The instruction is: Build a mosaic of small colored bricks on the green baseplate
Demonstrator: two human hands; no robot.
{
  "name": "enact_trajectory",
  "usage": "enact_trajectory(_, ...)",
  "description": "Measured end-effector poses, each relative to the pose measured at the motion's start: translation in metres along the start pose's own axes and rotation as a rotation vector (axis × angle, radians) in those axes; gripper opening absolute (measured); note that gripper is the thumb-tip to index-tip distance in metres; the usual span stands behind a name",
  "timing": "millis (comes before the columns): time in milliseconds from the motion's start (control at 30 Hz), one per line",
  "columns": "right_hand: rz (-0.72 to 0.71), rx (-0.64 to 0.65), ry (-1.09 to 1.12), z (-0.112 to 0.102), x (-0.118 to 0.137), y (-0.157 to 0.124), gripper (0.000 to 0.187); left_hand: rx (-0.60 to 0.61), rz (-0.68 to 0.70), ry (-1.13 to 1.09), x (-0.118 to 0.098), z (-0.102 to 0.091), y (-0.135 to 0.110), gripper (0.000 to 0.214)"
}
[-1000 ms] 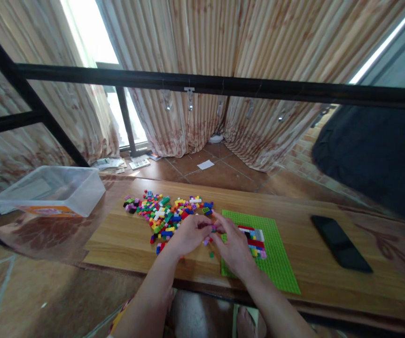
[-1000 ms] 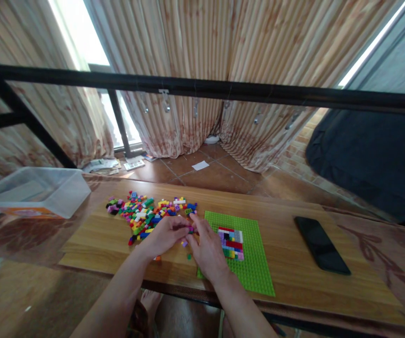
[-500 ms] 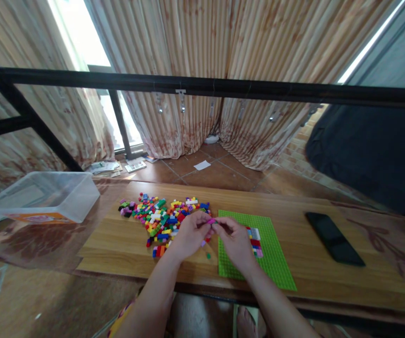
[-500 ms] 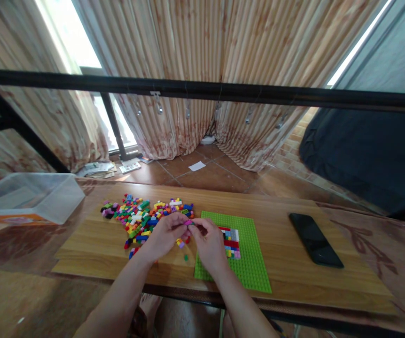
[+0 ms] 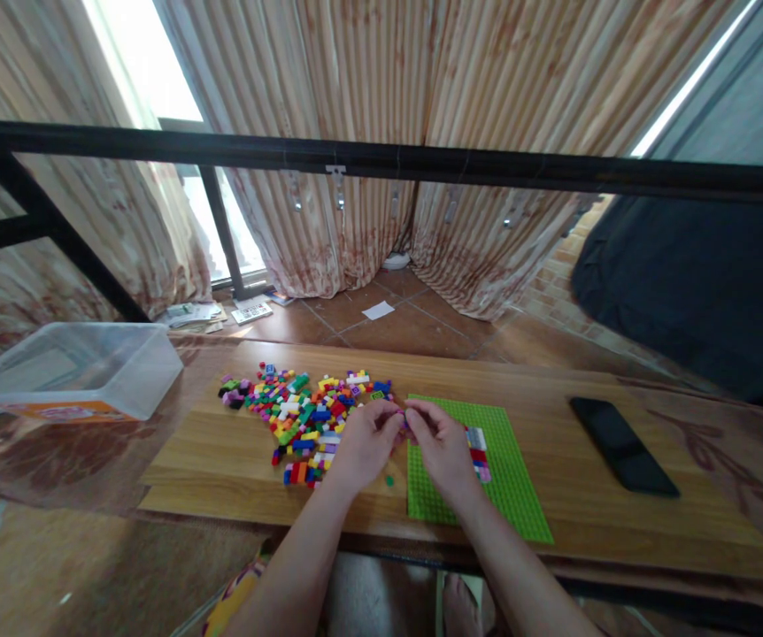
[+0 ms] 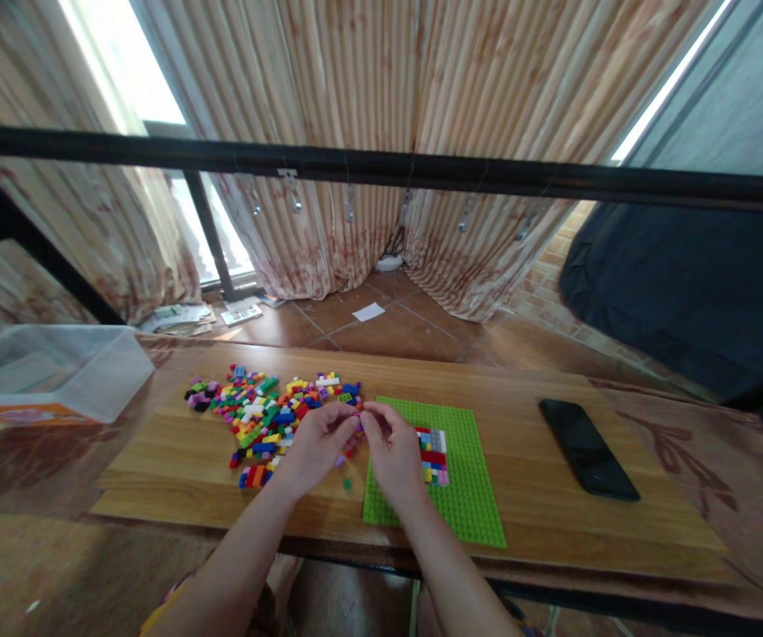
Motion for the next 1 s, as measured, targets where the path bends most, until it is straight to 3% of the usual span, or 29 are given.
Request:
enact_trajectory(100,0.036,-0.036,0.085,0.003,-0.003,0.002,0.029,-0.059,-0.027,-0.052,-0.002,0.007,0.000,0.016)
enact_trajectory(267,0.094,-0.093,0.242,0.008,-0.002,0.004,0.033,-0.127,-0.083,-0.347,0.000,0.017,0.000,0.015)
enact_trajectory(467,0.124,-0.136,0.308,0.006,0.000,0.007,0.032,-0.151,-0.121,-0.558,-0.002,0.012,-0.001,0.022)
enact_trajectory(600,0.059,-0.041,-0.088,0.003,-0.005,0.007,0.024,-0.181,-0.103,-0.689,-0.006,0.001,-0.004,0.029)
enact_trajectory(767,-0.098,0.125,-0.699,0.014,-0.014,0.000,0.021,-0.093,-0.085,-0.846,-0.007,-0.006,-0.007,0.024)
enact_trajectory(867,-0.097,0.158,-0.840,0.022,-0.017,-0.002,0.023,-0.070,-0.096,-0.884,-0.007,-0.007,-0.007,0.022)
enact_trajectory(1000,-0.131,0.194,-0.841,0.025,-0.015,-0.001,0.024,-0.062,-0.114,-0.888,-0.006,-0.007,-0.007,0.023)
Point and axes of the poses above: each hand's wrist, its own y-axis towards the middle knuckle, its own z-axis out of the palm, x = y × z, the point moved 1 cm from there along y, towards the middle knuckle, and after that the axes turned 11 degrees about x, right-handed, at the moved point
